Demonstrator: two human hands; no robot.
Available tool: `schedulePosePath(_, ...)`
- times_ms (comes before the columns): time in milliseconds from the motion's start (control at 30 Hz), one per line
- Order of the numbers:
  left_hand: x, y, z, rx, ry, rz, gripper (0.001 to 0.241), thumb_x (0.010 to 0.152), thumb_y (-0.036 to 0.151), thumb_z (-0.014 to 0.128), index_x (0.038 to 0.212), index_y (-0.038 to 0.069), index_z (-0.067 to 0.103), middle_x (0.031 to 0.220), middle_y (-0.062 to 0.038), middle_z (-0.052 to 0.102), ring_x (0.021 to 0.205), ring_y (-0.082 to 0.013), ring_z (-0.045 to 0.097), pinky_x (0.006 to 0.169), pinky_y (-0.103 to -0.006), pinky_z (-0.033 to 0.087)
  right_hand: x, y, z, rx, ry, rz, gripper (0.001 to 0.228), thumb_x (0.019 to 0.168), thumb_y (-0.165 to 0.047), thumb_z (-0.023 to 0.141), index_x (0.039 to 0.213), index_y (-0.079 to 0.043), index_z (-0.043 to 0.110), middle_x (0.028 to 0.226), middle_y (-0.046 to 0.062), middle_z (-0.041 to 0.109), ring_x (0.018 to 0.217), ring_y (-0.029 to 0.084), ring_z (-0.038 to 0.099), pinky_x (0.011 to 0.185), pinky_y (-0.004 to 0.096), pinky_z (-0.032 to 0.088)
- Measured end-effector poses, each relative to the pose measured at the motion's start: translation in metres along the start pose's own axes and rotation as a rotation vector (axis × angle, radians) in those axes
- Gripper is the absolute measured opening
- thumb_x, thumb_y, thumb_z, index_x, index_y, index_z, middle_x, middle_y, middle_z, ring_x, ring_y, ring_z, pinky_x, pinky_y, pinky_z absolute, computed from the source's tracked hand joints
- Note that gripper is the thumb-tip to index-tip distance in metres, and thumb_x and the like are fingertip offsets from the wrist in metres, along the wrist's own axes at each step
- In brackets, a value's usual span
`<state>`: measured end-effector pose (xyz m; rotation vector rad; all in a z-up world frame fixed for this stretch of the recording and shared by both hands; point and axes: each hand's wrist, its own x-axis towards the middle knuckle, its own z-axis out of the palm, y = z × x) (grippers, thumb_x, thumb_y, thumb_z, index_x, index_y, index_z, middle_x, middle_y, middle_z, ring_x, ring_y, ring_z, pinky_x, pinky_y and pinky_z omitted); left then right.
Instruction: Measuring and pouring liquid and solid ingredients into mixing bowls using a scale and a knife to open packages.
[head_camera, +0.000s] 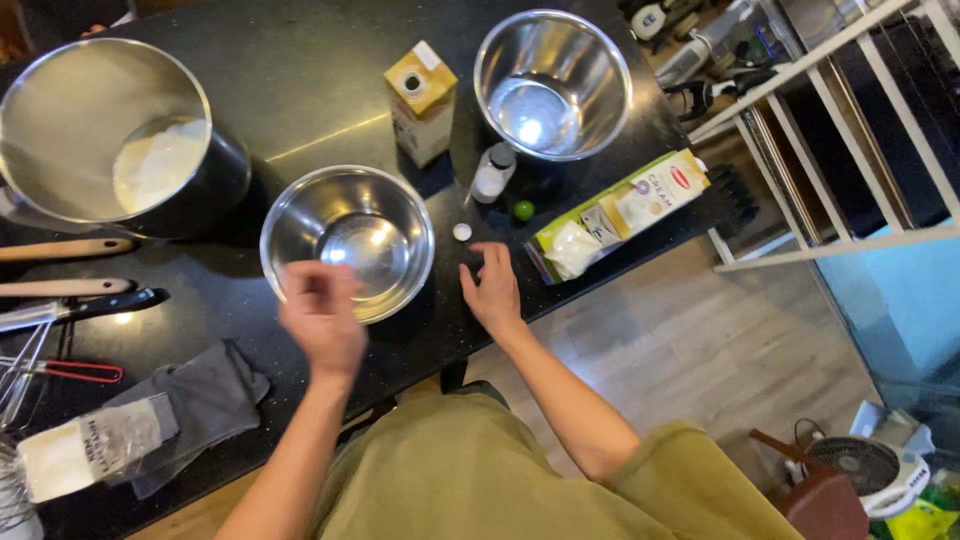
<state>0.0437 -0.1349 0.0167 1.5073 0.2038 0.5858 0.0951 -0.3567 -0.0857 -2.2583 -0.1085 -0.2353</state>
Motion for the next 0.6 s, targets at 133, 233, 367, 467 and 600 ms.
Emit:
schedulePosePath(133,-0.017,0.019,0.070,0.134,-0.361,-0.007,0.017,0.096,0.014,0.075,0.101,0.005,0.062,0.092,-0.002,0.063,0.082,-0.0109,0.060,0.076,-0.0260,0.051,-0.039,0.014,-0.024,0.048,0.035,0.023,0.034,0.085,-0.009,0.077,0.116,-0.007,0.062,0.107,0.012,0.059,0.065,0.021,0.059,0.062,0.035,0.052)
schedulePosePath(233,-0.024,0.022,0.118,0.132,-0.702,-0.150,0.028,0.088,0.019,0.077,0.109,0.004,0.065,0.092,-0.006,0.068,0.082,-0.0140,0.067,0.074,-0.0279,0.056,-0.056,0.031,-0.049,0.033,0.107,0.123,0.027,0.085,-0.007,0.076,0.110,-0.007,0.067,0.100,0.010,0.060,0.061,0.018,0.056,0.059,0.032,0.050)
schedulePosePath(367,-0.035,-0.007,0.173,0.384,-0.872,0.118,0.054,0.084,0.027,0.081,0.125,0.000,0.059,0.117,-0.017,0.063,0.106,-0.0315,0.061,0.091,-0.0407,0.053,-0.057,0.073,-0.086,0.100,0.349,0.246,0.022,0.091,-0.010,0.074,0.111,-0.004,0.065,0.097,0.006,0.063,0.062,0.014,0.055,0.059,0.029,0.049)
schedulePosePath(467,-0.041,-0.026,0.212,0.564,-0.855,0.223,0.077,0.077,0.033,0.085,0.135,-0.004,0.051,0.130,-0.022,0.056,0.118,-0.0400,0.054,0.098,-0.0469,0.048,-0.028,0.104,-0.119,0.168,0.534,0.291,0.034,0.094,-0.015,0.076,0.118,-0.002,0.057,0.104,0.007,0.064,0.067,0.013,0.060,0.063,0.027,0.051)
schedulePosePath(600,-0.048,-0.029,0.244,0.722,-0.782,0.217,0.109,0.059,0.043,0.093,0.141,-0.007,0.041,0.137,-0.025,0.052,0.123,-0.0438,0.051,0.101,-0.0501,0.044,0.044,0.134,-0.158,0.091,0.679,0.355,0.089,0.086,-0.036,0.089,0.142,0.002,0.031,0.126,0.023,0.053,0.093,0.029,0.061,0.079,0.036,0.055)
